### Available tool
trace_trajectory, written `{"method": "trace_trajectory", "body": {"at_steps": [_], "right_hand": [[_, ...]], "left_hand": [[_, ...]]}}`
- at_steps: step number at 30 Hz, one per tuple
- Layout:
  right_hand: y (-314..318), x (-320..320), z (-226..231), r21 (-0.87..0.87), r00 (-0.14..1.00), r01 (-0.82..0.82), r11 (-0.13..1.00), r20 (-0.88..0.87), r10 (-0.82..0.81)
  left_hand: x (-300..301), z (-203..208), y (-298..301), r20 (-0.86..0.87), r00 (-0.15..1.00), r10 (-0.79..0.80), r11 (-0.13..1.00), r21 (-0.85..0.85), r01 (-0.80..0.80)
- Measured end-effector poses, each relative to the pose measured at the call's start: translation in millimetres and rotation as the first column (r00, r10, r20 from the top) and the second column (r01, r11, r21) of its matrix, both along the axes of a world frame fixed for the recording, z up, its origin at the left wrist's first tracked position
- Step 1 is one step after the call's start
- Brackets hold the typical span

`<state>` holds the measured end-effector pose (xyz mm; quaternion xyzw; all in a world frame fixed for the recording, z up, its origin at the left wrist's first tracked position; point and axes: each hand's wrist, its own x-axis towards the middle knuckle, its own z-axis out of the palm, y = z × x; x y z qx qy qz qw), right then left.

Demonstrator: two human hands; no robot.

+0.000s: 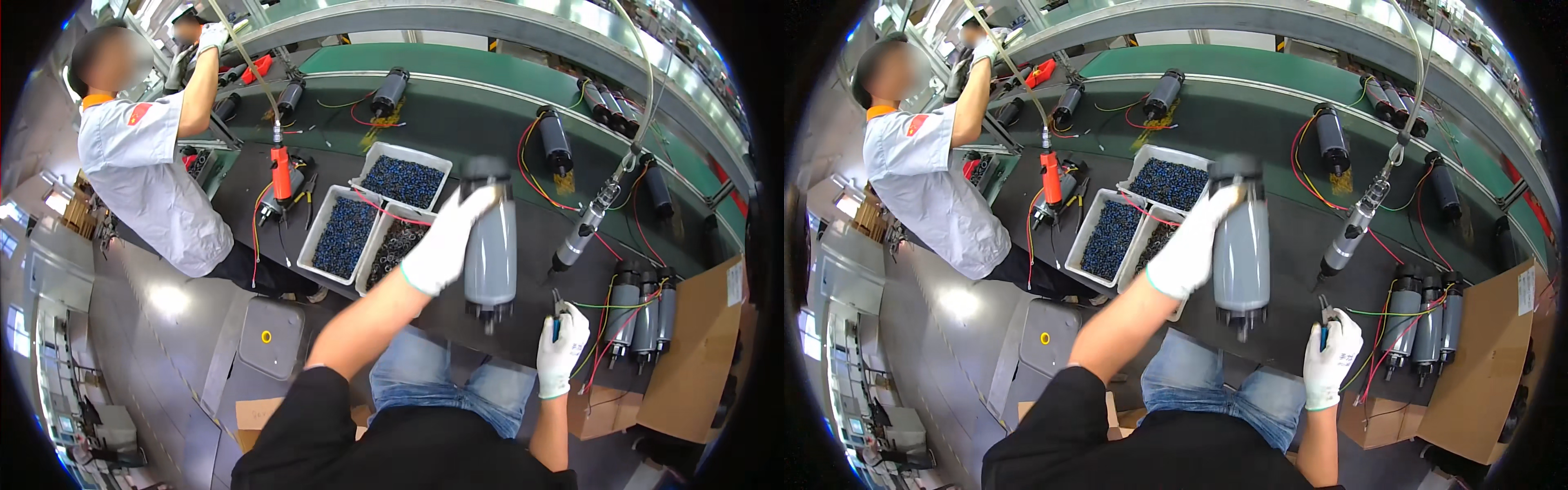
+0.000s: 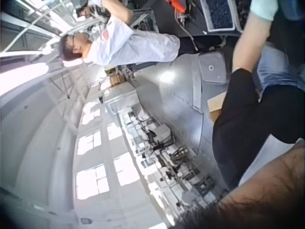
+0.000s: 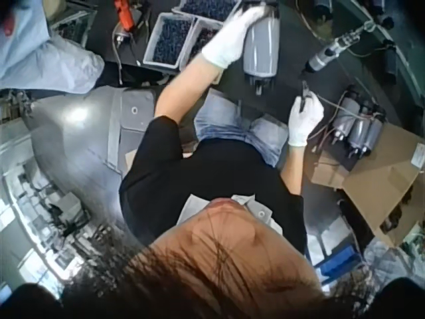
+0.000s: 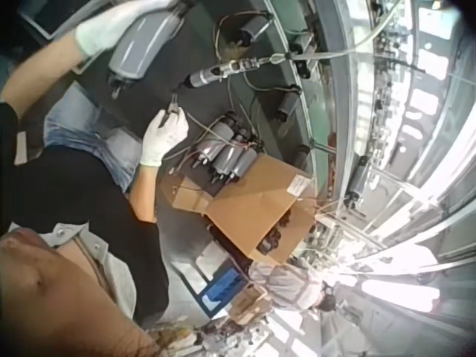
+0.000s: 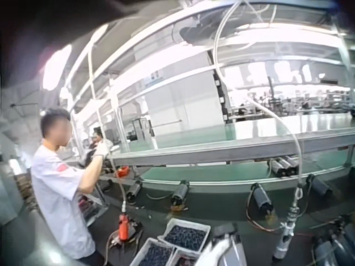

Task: Assembling and wiring components onto electric motor housings on a production line.

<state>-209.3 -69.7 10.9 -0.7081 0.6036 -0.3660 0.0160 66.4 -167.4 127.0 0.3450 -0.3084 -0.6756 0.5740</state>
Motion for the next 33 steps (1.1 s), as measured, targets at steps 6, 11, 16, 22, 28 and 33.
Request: {"method": "trace_trajectory", "body": {"at_steps": [6, 11, 16, 22, 28, 33], "right_hand": [[-9, 0, -19, 0.036, 0.987, 0.005, 0.999, -0.163, 0.001], [-3, -5, -13, 0.073, 0.992, -0.020, 0.997, -0.123, 0.029], [-8, 0, -19, 0.095, 0.985, 0.021, 0.995, -0.170, -0.005], [-10, 1, -20, 0.110, 0.985, 0.032, 0.993, -0.174, -0.013], [-15, 0, -19, 0.121, 0.986, 0.035, 0.992, -0.166, -0.014], [-13, 3, -11, 0.162, 0.985, 0.067, 0.985, -0.168, -0.039]], "left_hand": [[30, 13, -148, 0.206, 0.978, 0.037, 0.998, -0.057, -0.025], [24, -13, -173, 0.392, 0.916, 0.081, 0.996, 0.002, -0.089], [-2, -48, -124, 0.833, 0.550, -0.064, 0.984, -0.039, 0.173], [-27, -55, -107, 0.985, -0.018, -0.172, 0.899, 0.165, 0.405], [-15, -28, -111, 0.922, -0.385, 0.039, 0.896, 0.138, 0.422], [128, 6, -254, 0.784, -0.504, 0.362, 0.931, -0.330, 0.154]]}}
